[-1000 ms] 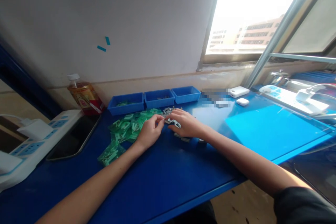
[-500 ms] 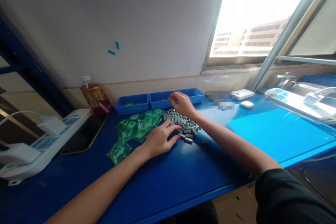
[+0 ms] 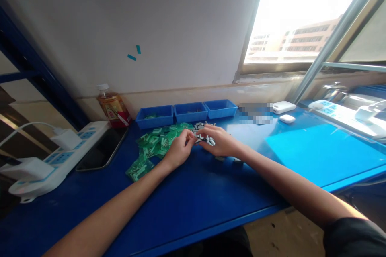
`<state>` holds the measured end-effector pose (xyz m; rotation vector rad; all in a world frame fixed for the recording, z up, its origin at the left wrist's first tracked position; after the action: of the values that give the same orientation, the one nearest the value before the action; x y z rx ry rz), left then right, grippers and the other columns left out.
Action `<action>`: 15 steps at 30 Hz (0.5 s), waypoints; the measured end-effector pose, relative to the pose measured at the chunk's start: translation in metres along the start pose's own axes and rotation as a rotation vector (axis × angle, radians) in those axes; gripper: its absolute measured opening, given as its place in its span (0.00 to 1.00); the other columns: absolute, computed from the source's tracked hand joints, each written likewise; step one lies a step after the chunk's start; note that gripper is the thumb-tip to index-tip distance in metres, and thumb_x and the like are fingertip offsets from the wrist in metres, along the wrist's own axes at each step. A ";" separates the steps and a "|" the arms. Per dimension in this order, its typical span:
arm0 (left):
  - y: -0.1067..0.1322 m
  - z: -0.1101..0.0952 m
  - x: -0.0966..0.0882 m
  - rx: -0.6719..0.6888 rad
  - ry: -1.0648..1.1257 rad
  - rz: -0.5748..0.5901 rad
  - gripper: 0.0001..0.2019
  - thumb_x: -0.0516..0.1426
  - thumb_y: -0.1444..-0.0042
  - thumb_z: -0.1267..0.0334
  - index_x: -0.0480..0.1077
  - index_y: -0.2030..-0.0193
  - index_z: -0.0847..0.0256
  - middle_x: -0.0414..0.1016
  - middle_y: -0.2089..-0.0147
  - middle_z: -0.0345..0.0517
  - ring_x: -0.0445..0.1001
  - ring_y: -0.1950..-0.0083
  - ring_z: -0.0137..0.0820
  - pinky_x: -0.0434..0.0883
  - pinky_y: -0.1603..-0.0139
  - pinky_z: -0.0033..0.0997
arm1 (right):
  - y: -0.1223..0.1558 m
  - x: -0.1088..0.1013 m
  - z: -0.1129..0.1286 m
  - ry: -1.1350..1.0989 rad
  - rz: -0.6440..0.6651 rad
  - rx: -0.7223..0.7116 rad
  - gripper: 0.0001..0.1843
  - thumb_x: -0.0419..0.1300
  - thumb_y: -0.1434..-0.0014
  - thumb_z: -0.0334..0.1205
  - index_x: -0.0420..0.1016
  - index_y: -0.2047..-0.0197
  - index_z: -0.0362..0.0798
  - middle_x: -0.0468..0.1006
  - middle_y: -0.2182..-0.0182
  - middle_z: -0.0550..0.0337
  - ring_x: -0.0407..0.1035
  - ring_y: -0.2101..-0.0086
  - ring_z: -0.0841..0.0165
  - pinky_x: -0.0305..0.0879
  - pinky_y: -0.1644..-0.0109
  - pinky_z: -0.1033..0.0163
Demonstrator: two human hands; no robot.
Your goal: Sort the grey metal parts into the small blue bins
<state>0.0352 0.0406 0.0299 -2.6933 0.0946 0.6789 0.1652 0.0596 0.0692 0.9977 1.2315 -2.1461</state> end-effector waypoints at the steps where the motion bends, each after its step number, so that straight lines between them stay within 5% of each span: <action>1: -0.001 0.003 -0.001 -0.016 0.050 -0.008 0.09 0.51 0.39 0.56 0.61 0.64 0.59 0.69 0.73 0.37 0.70 0.69 0.29 0.64 0.67 0.28 | 0.005 0.003 0.006 0.006 0.034 -0.025 0.14 0.59 0.45 0.35 0.69 0.53 0.47 0.73 0.66 0.58 0.68 0.65 0.68 0.63 0.60 0.65; 7: -0.003 0.008 0.000 -0.092 0.280 0.003 0.10 0.53 0.41 0.55 0.58 0.64 0.58 0.69 0.74 0.36 0.71 0.70 0.29 0.64 0.68 0.27 | 0.004 0.011 0.004 -0.029 -0.001 -0.028 0.10 0.55 0.45 0.26 0.71 0.60 0.46 0.72 0.68 0.59 0.67 0.68 0.71 0.62 0.63 0.67; 15: -0.003 0.013 -0.003 -0.132 0.356 -0.068 0.09 0.52 0.41 0.55 0.58 0.64 0.58 0.71 0.72 0.37 0.69 0.72 0.28 0.64 0.69 0.26 | 0.005 0.012 0.027 0.138 0.010 -0.127 0.07 0.55 0.38 0.39 0.70 0.59 0.46 0.74 0.67 0.55 0.68 0.65 0.67 0.61 0.62 0.64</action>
<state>0.0272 0.0482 0.0221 -2.9019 0.0492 0.1859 0.1518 0.0336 0.0664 1.1089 1.4051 -1.9923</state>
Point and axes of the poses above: each hand's wrist, its own y-axis away from the middle knuckle, its own x-axis out of the palm, z = x × y, the point moved 6 cm from there along -y, towards the middle knuckle
